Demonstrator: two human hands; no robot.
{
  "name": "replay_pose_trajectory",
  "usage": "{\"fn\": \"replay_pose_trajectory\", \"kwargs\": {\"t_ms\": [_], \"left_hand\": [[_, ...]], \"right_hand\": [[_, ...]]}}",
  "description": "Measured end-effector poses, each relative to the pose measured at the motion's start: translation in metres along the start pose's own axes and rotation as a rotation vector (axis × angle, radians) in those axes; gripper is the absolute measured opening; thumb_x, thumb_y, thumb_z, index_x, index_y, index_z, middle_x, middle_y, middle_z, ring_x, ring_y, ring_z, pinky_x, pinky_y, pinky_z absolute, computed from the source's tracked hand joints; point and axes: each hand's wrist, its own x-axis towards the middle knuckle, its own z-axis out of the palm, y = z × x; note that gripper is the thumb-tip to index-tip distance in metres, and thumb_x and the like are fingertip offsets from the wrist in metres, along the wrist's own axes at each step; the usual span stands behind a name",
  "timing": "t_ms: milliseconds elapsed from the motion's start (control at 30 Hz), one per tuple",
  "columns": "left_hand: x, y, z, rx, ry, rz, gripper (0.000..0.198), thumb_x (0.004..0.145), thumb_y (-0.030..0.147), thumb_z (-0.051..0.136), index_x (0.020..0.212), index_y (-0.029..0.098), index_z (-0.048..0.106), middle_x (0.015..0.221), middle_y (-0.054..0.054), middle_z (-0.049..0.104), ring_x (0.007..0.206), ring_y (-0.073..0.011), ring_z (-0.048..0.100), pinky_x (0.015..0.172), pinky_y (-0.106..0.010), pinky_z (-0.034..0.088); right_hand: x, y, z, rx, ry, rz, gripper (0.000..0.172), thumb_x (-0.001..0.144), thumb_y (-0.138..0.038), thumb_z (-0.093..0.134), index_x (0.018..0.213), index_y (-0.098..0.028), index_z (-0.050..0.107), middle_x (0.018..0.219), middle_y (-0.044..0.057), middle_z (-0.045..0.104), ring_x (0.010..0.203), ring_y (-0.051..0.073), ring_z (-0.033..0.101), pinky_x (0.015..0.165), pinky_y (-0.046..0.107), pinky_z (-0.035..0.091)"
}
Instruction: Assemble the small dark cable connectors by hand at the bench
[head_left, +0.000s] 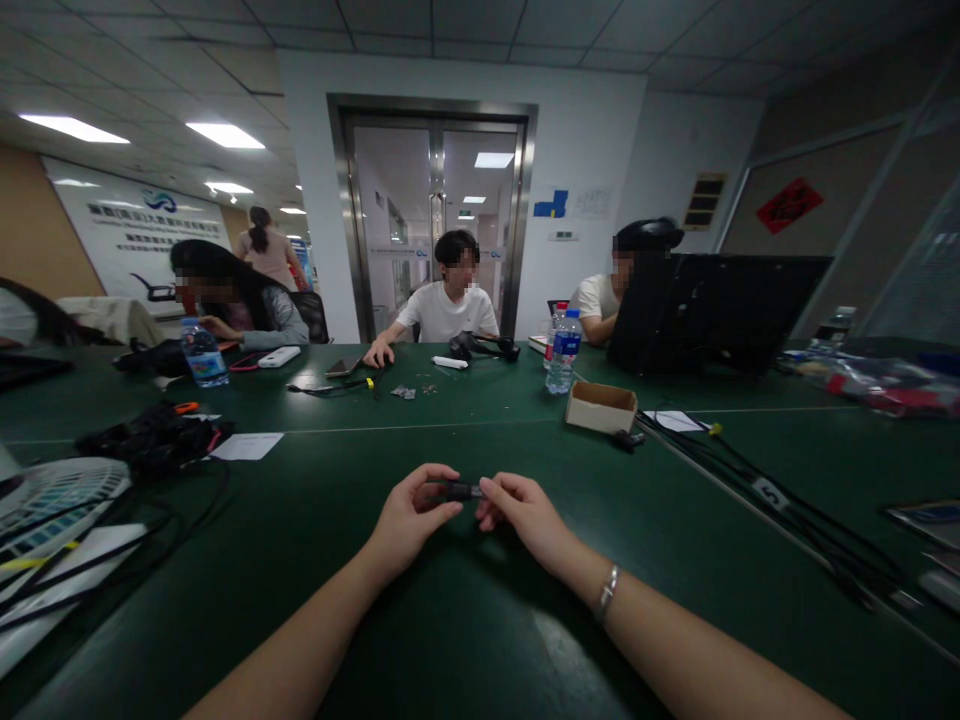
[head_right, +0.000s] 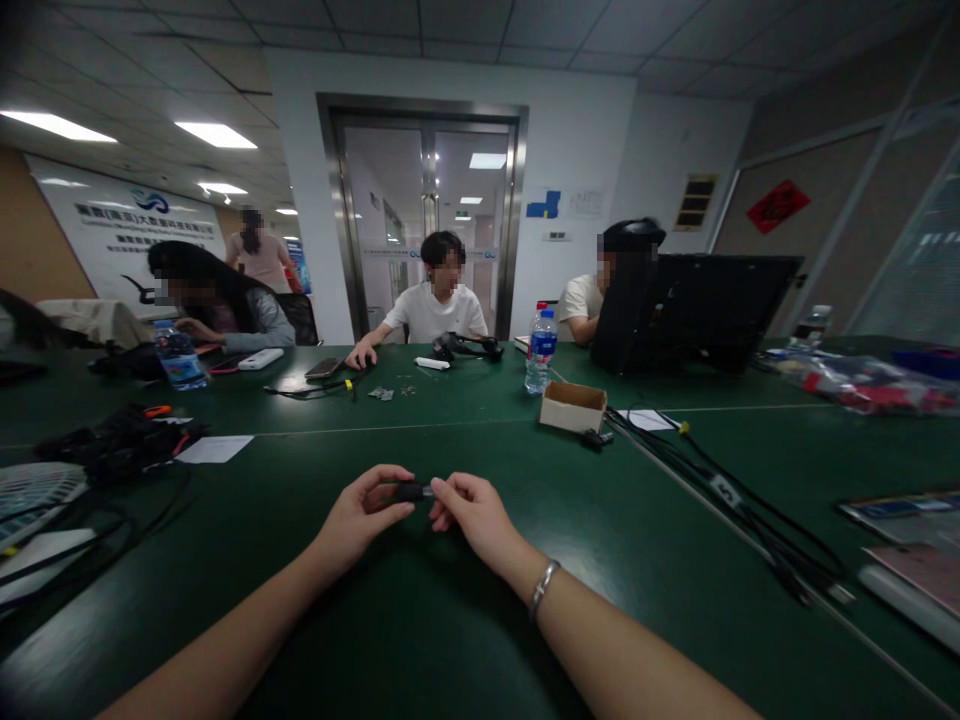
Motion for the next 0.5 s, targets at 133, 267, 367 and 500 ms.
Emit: {"fn": "replay_pose_trajectory", "kwargs": {"t_ms": [133, 267, 367, 500], "left_hand": [[0.0005, 0.0007, 0.0002, -0.013, -0.001, -0.007, 0.033, 0.068, 0.018, 0.070, 0.099, 0.019, 0.057, 0.101, -0.005, 0.065, 0.100, -0.0218, 0.061, 0.094, -0.038, 0.045], [0.0003, 0.0033, 0.0011, -0.009, 0.006, -0.015, 0.033, 0.067, 0.018, 0.070, 0.097, 0.019, 0.057, 0.102, -0.005, 0.064, 0.101, -0.0218, 0.061, 0.094, -0.038, 0.045], [0.0000, 0.0042, 0.0014, -0.011, 0.009, -0.021, 0.033, 0.067, 0.017, 0.070, 0.097, 0.018, 0.056, 0.101, -0.005, 0.064, 0.101, -0.0214, 0.061, 0.095, -0.037, 0.045], [-0.0002, 0.0050, 0.0018, 0.014, 0.018, -0.021, 0.033, 0.069, 0.020, 0.069, 0.099, 0.019, 0.055, 0.102, -0.005, 0.064, 0.099, -0.0214, 0.061, 0.092, -0.037, 0.046]], "right_hand": [[-0.0003, -0.0014, 0.0000, -0.026, -0.006, -0.009, 0.044, 0.077, -0.057, 0.057, 0.068, -0.014, 0.060, 0.063, 0.001, 0.061, 0.055, 0.010, 0.057, 0.058, 0.025, 0.045], [-0.0003, -0.0040, 0.0000, -0.053, -0.009, -0.009, 0.046, 0.077, -0.058, 0.056, 0.066, -0.014, 0.061, 0.061, 0.002, 0.062, 0.055, 0.011, 0.056, 0.059, 0.026, 0.044], [-0.0003, -0.0050, 0.0001, -0.050, -0.016, -0.002, 0.047, 0.077, -0.058, 0.055, 0.065, -0.014, 0.061, 0.060, 0.002, 0.061, 0.054, 0.011, 0.056, 0.058, 0.025, 0.044], [-0.0008, -0.0046, 0.0005, 0.025, -0.028, 0.005, 0.043, 0.077, -0.057, 0.057, 0.075, -0.014, 0.059, 0.065, 0.001, 0.062, 0.054, 0.010, 0.057, 0.056, 0.025, 0.045]]}}
